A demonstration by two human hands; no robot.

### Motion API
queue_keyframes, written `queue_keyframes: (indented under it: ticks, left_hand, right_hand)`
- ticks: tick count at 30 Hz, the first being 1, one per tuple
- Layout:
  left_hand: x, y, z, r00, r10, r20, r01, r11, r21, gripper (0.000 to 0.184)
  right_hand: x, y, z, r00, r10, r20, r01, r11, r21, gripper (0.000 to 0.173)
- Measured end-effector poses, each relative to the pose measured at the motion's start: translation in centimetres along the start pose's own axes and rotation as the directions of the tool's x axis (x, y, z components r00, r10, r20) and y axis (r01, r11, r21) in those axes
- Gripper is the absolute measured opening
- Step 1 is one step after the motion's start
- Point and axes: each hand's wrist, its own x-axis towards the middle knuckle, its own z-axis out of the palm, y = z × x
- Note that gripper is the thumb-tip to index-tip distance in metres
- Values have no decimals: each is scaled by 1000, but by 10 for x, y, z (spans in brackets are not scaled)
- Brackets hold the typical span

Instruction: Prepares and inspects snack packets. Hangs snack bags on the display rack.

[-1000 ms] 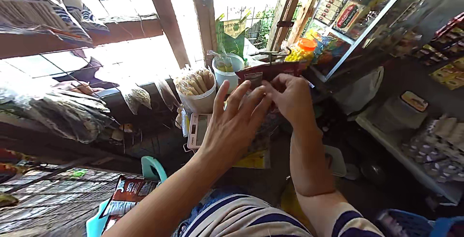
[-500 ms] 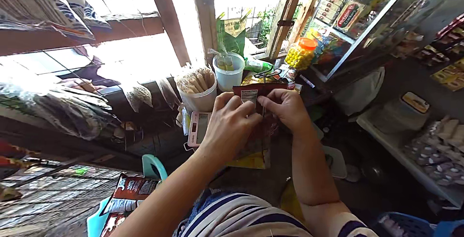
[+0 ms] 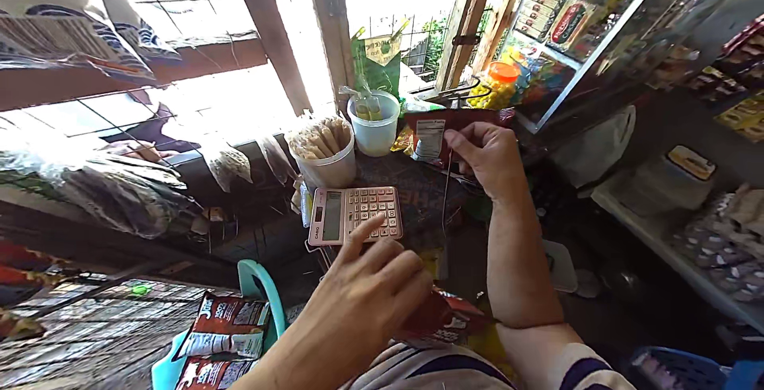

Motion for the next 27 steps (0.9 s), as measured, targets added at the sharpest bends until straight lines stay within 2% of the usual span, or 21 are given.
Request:
queue_keyframes:
  ticks: [3, 5, 10, 13, 16, 22, 25, 27]
  left_hand:
    - [-2, -13, 0, 987, -125, -98, 110, 983, -146, 20]
    - [-2, -21, -2, 969, -200, -145, 174, 969, -178, 20]
    - [9, -33, -15, 958, -262, -118, 266, 964, 21, 23]
    - [9, -30, -16, 948, -273, -161, 295, 946, 131, 15]
    - [1, -27, -14, 957, -236, -168, 261, 954, 147, 16]
    - [-11, -31, -21, 985, -59, -160, 65, 998, 28, 17]
    - [-20, -34, -19, 985, -33, -168, 30, 999, -19, 16]
    - [-26, -34, -17, 985, -26, -168, 14, 998, -69, 17]
  right_hand:
    - [-28, -12, 2, 996, -18, 84, 25, 996, -84, 18]
    - [-44, -15, 3, 991, -59, 122, 70, 994, -86, 16]
    - [-69, -20, 1, 951, -161, 265, 207, 966, -153, 18]
    - [-86, -18, 7, 914, -297, 277, 351, 920, -172, 29]
    - [-98, -21, 9, 887, -356, 294, 414, 895, -164, 35]
    - [-106, -29, 4, 826, -304, 475, 389, 917, -91, 29]
    - [-103, -29, -2, 746, -334, 576, 458, 885, -80, 34]
    - [-91, -27, -14, 684, -390, 617, 500, 866, -6, 33]
